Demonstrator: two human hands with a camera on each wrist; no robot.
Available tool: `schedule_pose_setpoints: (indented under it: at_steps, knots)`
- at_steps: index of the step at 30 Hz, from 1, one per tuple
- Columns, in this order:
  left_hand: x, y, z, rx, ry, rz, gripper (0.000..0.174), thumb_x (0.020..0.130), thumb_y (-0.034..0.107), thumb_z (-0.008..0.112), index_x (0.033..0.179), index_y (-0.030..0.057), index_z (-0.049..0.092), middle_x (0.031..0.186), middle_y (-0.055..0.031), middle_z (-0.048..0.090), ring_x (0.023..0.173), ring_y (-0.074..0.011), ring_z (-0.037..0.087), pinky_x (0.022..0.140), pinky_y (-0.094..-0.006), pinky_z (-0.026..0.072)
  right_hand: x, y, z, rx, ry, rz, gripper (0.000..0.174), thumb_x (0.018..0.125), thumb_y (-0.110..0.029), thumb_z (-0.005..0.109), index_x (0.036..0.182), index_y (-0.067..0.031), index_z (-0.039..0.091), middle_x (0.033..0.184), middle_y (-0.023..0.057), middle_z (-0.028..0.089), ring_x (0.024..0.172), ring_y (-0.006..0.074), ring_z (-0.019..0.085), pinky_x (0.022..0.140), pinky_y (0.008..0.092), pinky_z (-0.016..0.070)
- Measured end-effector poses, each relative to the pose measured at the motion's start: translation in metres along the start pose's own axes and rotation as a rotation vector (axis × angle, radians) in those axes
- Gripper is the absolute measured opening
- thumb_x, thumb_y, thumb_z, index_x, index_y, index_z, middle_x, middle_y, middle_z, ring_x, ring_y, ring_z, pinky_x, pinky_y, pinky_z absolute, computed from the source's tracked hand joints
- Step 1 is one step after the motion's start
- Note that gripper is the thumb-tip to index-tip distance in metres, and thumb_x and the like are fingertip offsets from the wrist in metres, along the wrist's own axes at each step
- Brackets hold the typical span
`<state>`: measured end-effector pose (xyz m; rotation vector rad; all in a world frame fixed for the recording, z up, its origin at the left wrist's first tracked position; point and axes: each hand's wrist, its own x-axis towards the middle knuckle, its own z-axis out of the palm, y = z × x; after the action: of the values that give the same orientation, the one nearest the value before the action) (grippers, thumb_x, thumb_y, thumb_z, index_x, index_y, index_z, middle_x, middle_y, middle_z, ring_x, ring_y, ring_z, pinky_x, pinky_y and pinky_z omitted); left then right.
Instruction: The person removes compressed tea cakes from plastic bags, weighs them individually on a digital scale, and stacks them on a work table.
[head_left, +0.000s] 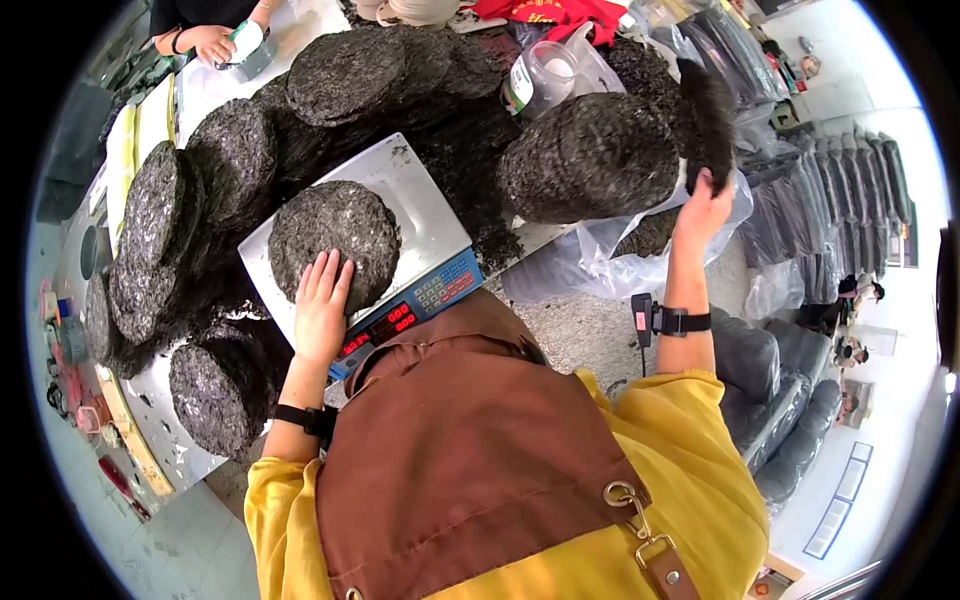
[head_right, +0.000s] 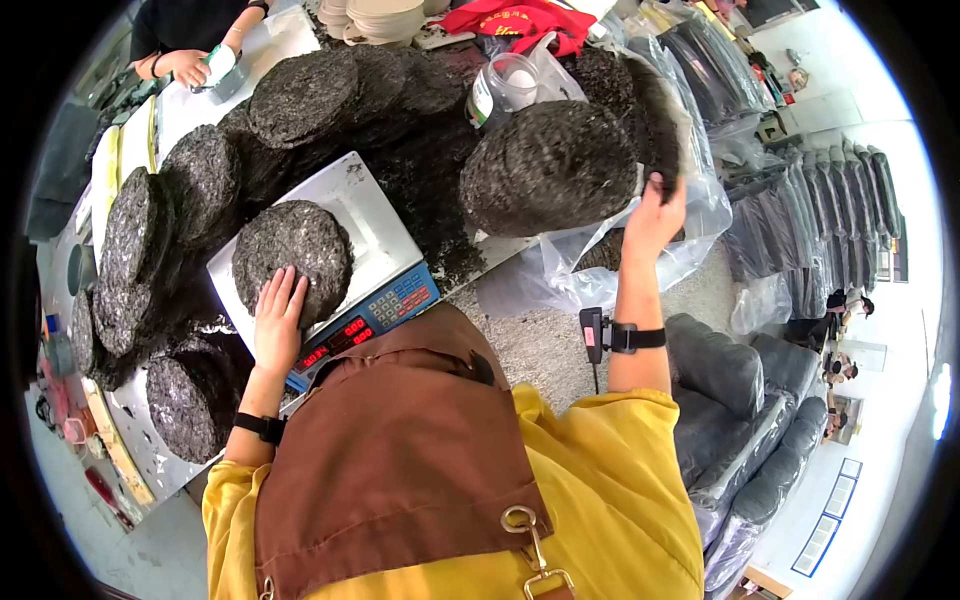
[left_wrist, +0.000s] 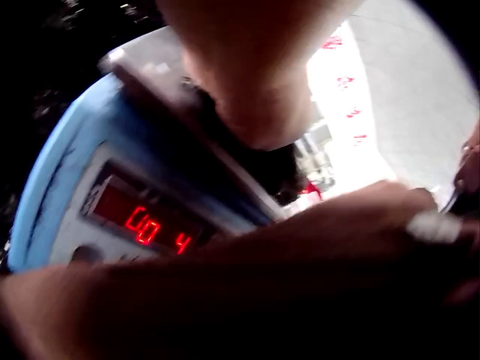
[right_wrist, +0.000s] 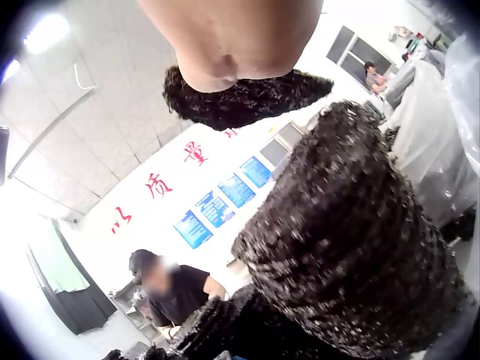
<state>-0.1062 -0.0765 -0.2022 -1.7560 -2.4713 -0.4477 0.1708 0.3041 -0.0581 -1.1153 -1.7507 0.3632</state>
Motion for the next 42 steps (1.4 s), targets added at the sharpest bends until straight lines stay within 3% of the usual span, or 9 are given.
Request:
schedule_pose_setpoints:
  at_steps: [2, 6, 10, 14, 18, 21, 28, 37, 42]
  knots:
    - [0.0, 0.002, 0.002, -0.057, 0.031, -0.031, 0.054, 0.07, -0.006, 0.047, 0.122, 0.0058, 0.05, 0.131, -0.0143, 0.044, 0.125, -0.0309, 0.038, 0.105, -0.0443, 0.0282, 0.001, -0.027, 0.007, 0.884, 0.101, 0.258, 0.036, 0.084, -0.001, 0.051, 0.119, 0.0044, 0.046, 0.112, 0.0141, 0.056, 0.098, 0.0251, 0.056, 0.09, 0.0386, 0.0433]
    - [0.003, 0.006, 0.004, -0.148, 0.009, -0.07, 0.064, 0.061, -0.005, 0.056, 0.124, 0.0049, 0.048, 0.133, -0.0155, 0.041, 0.127, -0.0311, 0.035, 0.106, -0.0446, 0.0257, -0.037, -0.058, 0.045, 1.274, -0.291, 0.782, 0.038, 0.083, -0.002, 0.05, 0.121, -0.0047, 0.047, 0.119, 0.0105, 0.054, 0.11, 0.0289, 0.051, 0.097, 0.045, 0.0408]
    - [-0.001, 0.008, -0.046, -0.273, -0.051, -0.072, 0.08, 0.059, 0.015, 0.074, 0.131, 0.0074, 0.04, 0.139, -0.0147, 0.035, 0.131, -0.0321, 0.029, 0.108, -0.0449, 0.0208, -0.129, -0.117, 0.103, 0.875, -0.554, 0.397, 0.043, 0.08, 0.004, 0.053, 0.122, -0.0034, 0.046, 0.119, 0.0107, 0.054, 0.109, 0.0254, 0.052, 0.093, 0.0399, 0.0443]
    - [-0.041, -0.005, -0.072, -0.173, 0.067, -0.413, 0.07, 0.065, 0.018, 0.074, 0.127, 0.005, 0.044, 0.134, -0.0146, 0.04, 0.126, -0.0315, 0.036, 0.105, -0.0432, 0.0269, -0.186, -0.136, 0.15, 0.124, -1.048, -1.071, 0.066, 0.067, -0.001, 0.064, 0.129, -0.0051, 0.042, 0.136, 0.0125, 0.04, 0.129, 0.0281, 0.033, 0.107, 0.0451, 0.0262]
    - [-0.079, -0.024, -0.083, -0.233, 0.264, -0.592, 0.057, 0.075, 0.009, 0.066, 0.126, 0.0018, 0.043, 0.132, -0.0162, 0.041, 0.12, -0.0335, 0.042, 0.099, -0.0398, 0.0356, -0.203, -0.135, 0.149, -0.091, -1.311, -1.051, 0.075, 0.068, -0.02, 0.065, 0.135, -0.0087, 0.034, 0.144, 0.013, 0.027, 0.135, 0.0295, 0.02, 0.108, 0.0526, 0.0143]
    - [-0.092, -0.034, -0.091, -0.263, 0.345, -0.632, 0.055, 0.079, 0.011, 0.063, 0.128, 0.0013, 0.041, 0.132, -0.0169, 0.041, 0.122, -0.0316, 0.04, 0.1, -0.038, 0.034, -0.159, -0.138, 0.132, -0.166, -1.208, -0.955, 0.075, 0.068, -0.021, 0.062, 0.136, -0.009, 0.032, 0.145, 0.0155, 0.023, 0.136, 0.0305, 0.018, 0.109, 0.0528, 0.0126]
    - [-0.061, -0.062, -0.105, -0.66, 0.601, -0.636, 0.046, 0.086, 0.018, 0.059, 0.127, 0.0042, 0.044, 0.128, -0.0135, 0.048, 0.115, -0.0256, 0.049, 0.092, -0.0373, 0.042, -0.065, -0.136, 0.109, 0.308, -0.834, -0.471, 0.052, 0.081, -0.007, 0.059, 0.13, -0.003, 0.042, 0.135, 0.0125, 0.041, 0.123, 0.0239, 0.042, 0.102, 0.0374, 0.0324]
    - [-0.009, -0.084, -0.071, -0.909, 0.498, -0.712, 0.045, 0.091, 0.02, 0.053, 0.129, 0.0003, 0.04, 0.128, -0.0154, 0.047, 0.115, -0.0216, 0.047, 0.097, -0.0313, 0.0375, -0.093, -0.11, 0.127, 0.634, -0.901, 0.081, 0.052, 0.086, -0.006, 0.056, 0.132, 0.0027, 0.034, 0.13, 0.0156, 0.043, 0.12, 0.0219, 0.043, 0.1, 0.0326, 0.0351]
    - [0.013, -0.077, -0.016, -0.822, 0.397, -0.824, 0.058, 0.081, 0.03, 0.064, 0.123, -0.005, 0.044, 0.12, -0.0242, 0.052, 0.11, -0.0298, 0.052, 0.092, -0.036, 0.0408, -0.149, -0.078, 0.169, 0.755, -1.07, 0.488, 0.06, 0.08, -0.013, 0.064, 0.13, 0.0036, 0.036, 0.126, 0.0145, 0.047, 0.115, 0.0215, 0.048, 0.095, 0.0328, 0.0404]
